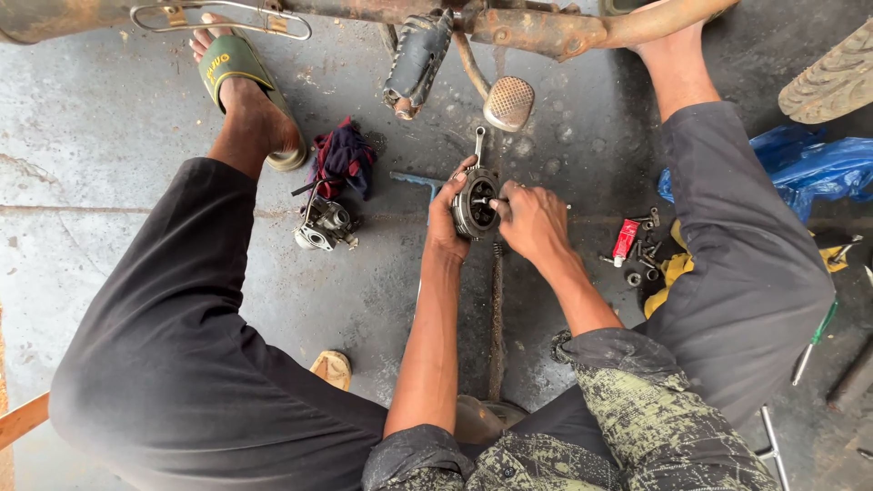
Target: The recorder is disassembling and working on the clutch assembly of a motorcycle engine.
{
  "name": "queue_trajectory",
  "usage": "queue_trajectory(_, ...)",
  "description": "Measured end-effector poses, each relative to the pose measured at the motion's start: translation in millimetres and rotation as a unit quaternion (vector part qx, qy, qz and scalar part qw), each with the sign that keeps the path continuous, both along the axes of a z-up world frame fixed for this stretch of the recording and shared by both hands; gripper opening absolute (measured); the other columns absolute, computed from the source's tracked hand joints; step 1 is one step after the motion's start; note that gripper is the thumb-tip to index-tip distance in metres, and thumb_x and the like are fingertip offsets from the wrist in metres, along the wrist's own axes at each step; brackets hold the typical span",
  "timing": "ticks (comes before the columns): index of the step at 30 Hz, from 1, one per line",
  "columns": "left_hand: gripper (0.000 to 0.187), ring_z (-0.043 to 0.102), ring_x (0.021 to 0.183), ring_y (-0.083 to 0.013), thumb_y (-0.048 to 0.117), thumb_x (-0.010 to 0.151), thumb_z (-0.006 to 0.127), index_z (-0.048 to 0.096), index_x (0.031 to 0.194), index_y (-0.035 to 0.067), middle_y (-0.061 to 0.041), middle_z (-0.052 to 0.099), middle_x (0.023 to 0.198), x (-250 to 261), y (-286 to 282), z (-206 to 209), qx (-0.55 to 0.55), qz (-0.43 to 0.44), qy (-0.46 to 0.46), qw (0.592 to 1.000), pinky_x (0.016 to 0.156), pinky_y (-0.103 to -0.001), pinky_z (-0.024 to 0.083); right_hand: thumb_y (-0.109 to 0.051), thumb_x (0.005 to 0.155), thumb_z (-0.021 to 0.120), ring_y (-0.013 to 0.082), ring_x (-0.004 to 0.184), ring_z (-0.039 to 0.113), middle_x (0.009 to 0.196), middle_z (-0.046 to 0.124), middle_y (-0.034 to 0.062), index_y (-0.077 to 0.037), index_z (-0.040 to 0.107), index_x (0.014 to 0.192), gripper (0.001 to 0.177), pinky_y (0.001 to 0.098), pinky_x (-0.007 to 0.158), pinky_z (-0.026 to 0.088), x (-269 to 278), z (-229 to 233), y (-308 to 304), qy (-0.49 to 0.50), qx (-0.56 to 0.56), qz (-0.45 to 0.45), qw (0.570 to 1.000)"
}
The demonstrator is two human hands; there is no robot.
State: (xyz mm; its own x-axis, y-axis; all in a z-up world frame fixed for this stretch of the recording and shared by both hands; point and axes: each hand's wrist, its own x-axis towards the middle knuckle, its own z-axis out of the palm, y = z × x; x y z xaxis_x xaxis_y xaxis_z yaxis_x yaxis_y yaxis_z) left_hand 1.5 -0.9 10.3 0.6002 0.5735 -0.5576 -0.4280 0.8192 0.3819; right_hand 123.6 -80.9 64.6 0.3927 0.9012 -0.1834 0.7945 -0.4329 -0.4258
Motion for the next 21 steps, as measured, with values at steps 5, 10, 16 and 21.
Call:
queue_trajectory(5,0.062,0.070,0.101,-0.0238,0.030,0.090,0.065,0.057,0.147,0.006,-0.014,0.070,0.116,5,-5,-9,0.034,0.000,0.008,0.999,0.089,-0.036,0.059,-0.032,0.103,0.065,0.0431,0.073,0.069,0.076,0.070,0.0225,-0.003,0.072,0.085,0.035,0.0529,0.067,0.052,-2,8,-2,-0.040,-0.043,-0.046,0.997)
queue_trajectory(10,0.063,0.071,0.107,-0.0253,0.033,0.089,0.063,0.054,0.146,0.008,-0.016,0.070,0.123,2,-8,18,0.060,-0.048,-0.043,0.996,0.093,-0.038,0.059,-0.042,0.101,0.069,0.0442,0.073,0.066,0.073,0.068,0.0208,-0.003,0.075,0.078,0.046,0.0540,0.063,0.049,3,27,-14,0.028,-0.019,-0.115,0.993)
queue_trajectory(16,0.064,0.071,0.114,-0.0287,0.036,0.089,0.059,0.052,0.146,0.008,-0.019,0.070,0.128,10,-21,53,0.076,-0.069,-0.165,0.981,0.100,-0.042,0.058,-0.032,0.091,0.071,0.0385,0.061,0.065,0.065,0.066,0.0171,-0.004,0.073,0.082,0.029,0.0484,0.060,0.049,-5,51,-46,0.075,0.106,-0.116,0.985)
queue_trajectory(21,0.056,0.069,0.108,-0.0253,0.039,0.092,0.061,0.064,0.139,0.008,-0.011,0.072,0.122,28,-35,42,0.106,-0.088,0.089,0.987,0.091,-0.042,0.056,-0.029,0.091,0.073,0.0383,0.061,0.065,0.067,0.066,0.0177,-0.001,0.069,0.076,0.032,0.0484,0.058,0.048,3,52,-62,0.030,0.189,-0.235,0.953)
